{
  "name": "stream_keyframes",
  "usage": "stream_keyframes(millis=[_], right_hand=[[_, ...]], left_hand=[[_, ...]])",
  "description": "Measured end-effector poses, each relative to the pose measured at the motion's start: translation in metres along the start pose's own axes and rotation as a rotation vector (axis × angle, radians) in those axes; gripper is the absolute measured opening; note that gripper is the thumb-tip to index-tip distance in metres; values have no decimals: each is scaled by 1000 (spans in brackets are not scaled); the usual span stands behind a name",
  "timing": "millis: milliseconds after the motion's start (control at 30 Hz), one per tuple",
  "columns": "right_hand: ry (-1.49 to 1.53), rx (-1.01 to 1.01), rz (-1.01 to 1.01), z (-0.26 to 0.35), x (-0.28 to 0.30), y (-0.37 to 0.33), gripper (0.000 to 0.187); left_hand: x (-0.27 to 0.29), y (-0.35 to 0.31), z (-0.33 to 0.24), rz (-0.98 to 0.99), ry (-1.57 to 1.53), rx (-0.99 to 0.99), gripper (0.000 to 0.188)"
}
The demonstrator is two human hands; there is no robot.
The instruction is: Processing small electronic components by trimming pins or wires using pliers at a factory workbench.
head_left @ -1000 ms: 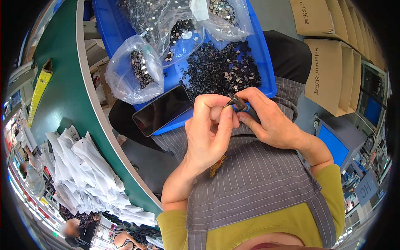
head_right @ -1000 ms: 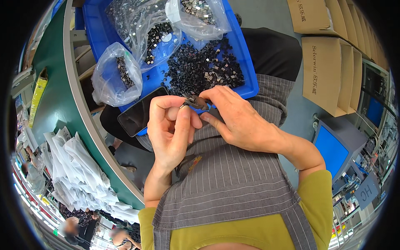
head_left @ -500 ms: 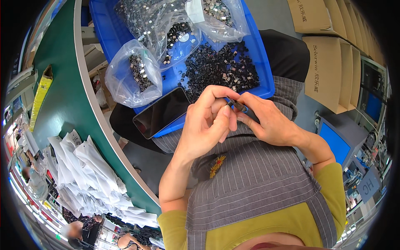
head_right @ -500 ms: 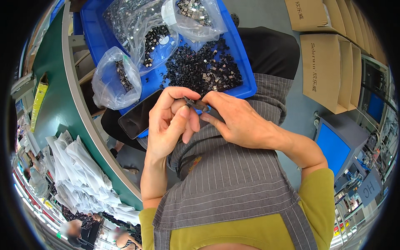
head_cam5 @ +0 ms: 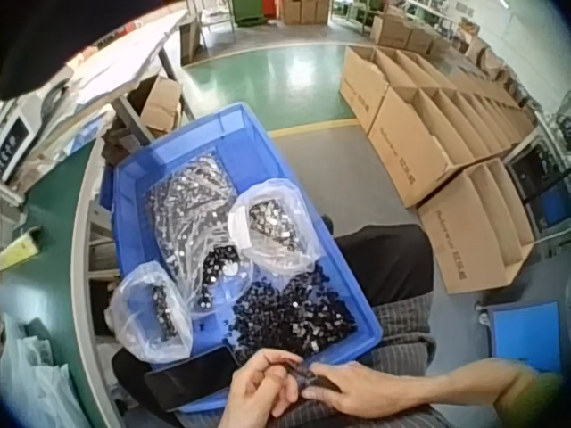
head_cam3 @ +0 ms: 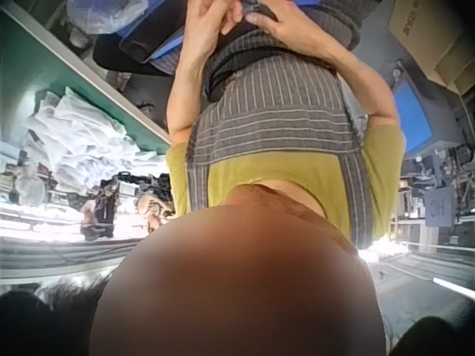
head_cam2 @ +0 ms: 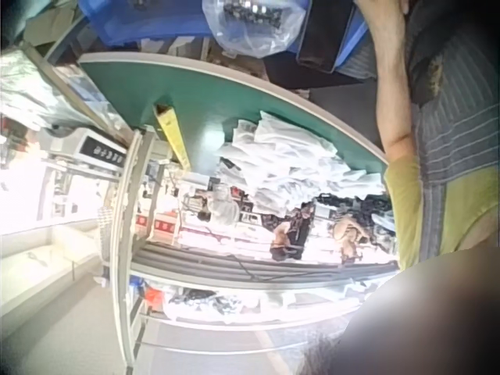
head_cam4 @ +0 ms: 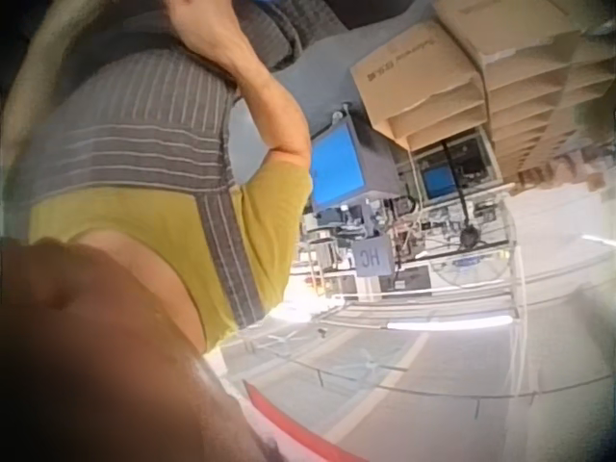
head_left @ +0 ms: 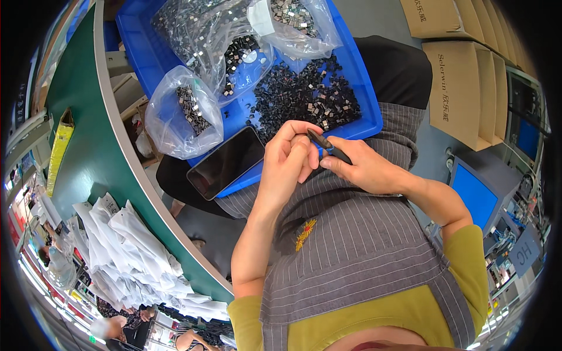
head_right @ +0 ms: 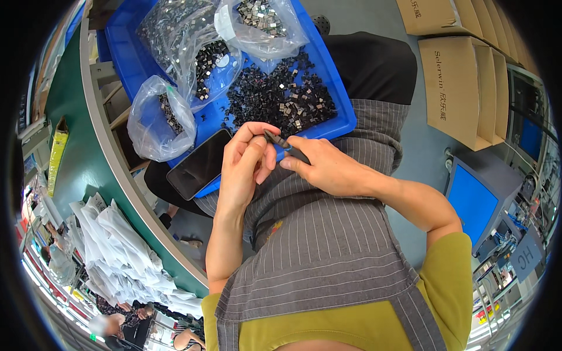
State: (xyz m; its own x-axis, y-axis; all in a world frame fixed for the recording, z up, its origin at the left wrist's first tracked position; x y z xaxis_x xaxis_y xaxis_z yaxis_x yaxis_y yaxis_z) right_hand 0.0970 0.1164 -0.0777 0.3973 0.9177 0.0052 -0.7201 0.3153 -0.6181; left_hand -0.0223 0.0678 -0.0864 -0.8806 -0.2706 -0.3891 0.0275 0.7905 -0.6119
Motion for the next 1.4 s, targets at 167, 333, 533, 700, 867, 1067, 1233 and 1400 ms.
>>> stream_keyframes(millis=[167,333,533,700,867,1067,1233,1400], right_hand=[[297,-115,136,-4,-1,-3,25],[275,64,161,17,1,-15,22],[33,173,130,37,9,-24,19],[-16,244,70,40,9,-27,20],[-58,346,14,43,9,-28,20],[-121,331,1,45,11,-29,21],[-163,273,54,42,11,-27,25],[-186,189,111,37,11,-24,30]], left_hand=[[-5,-6,-8,-28,7,-193,29],[-6,-18,-19,17,-36,-331,24],[-11,-28,-26,81,-146,-380,13],[-10,-28,-28,95,-195,-398,9],[-11,-26,-27,73,-306,-427,8],[-12,-26,-27,56,-341,-382,8],[-8,-27,-28,-4,-268,-371,7],[-10,-28,-28,-55,-210,-312,8]])
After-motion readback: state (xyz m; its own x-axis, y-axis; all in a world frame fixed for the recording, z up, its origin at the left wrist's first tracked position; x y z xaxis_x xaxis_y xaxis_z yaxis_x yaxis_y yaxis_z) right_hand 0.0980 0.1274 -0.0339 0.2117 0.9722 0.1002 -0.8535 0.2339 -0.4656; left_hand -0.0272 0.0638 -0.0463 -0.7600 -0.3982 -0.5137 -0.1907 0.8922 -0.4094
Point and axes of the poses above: each hand's wrist, its own y-axis towards the middle knuckle, its own x-axis out of the back of the hand, z = x × y, the point moved 6 cm from there along y, towards the middle knuckle, and after that the axes turned 2 degrees about y, right-handed, at the moved point
